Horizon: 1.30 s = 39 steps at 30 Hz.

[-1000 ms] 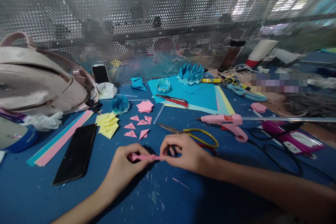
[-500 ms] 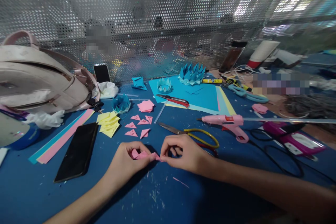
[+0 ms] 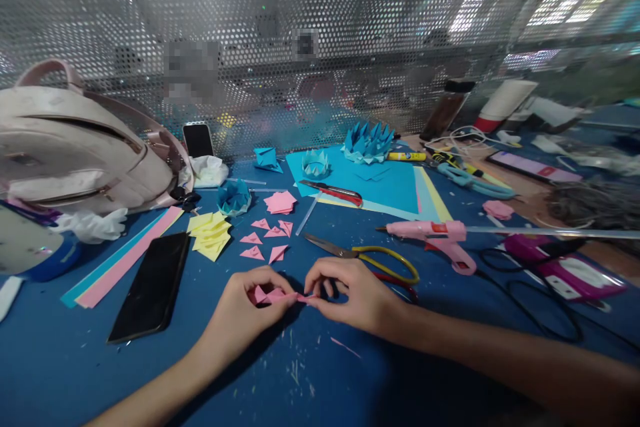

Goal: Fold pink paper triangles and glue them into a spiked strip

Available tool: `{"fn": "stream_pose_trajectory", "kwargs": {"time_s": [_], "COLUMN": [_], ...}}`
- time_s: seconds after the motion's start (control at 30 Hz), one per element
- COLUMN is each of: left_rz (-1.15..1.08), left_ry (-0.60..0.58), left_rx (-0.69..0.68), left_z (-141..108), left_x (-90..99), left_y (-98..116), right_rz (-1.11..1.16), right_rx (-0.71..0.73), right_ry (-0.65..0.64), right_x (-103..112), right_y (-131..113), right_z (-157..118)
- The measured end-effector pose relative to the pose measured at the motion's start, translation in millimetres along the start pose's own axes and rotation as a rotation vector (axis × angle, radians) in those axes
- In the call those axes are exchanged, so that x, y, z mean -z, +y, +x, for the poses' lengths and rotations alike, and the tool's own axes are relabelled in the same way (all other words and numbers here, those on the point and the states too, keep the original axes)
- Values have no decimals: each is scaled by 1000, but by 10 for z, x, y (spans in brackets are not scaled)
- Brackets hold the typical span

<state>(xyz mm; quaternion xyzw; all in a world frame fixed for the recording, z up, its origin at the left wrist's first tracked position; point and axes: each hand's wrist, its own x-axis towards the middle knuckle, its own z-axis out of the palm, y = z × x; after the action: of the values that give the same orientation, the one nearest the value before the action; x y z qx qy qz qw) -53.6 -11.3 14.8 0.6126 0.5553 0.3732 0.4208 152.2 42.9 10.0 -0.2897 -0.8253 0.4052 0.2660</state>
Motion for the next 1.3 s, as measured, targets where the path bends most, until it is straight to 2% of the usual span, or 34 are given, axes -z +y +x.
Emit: {"fn": "stream_pose_trajectory", "kwargs": {"time_s": [0.17,0.37,0.6,0.8,1.3], "left_rz": [25,30,-22,-10,-57], "left_ry": [13,13,-88,-91,-111], "left_rx": [-15,42,98,122,109], "left_z": [-16,2,46,63,46], "left_x": [1,4,53,69,62], "left_y": [-21,-8,22,13,22], "right_rz": [7,79,149,171,166], "right_rx": [9,-55,-178,-233,-271], "right_ry": [-12,-7,-55,-77,-74], "right_x": [11,12,-9,-25,-26], "right_y": [-9,-19,-29,-57,-114], "right_z": [2,26,47,49,57]}}
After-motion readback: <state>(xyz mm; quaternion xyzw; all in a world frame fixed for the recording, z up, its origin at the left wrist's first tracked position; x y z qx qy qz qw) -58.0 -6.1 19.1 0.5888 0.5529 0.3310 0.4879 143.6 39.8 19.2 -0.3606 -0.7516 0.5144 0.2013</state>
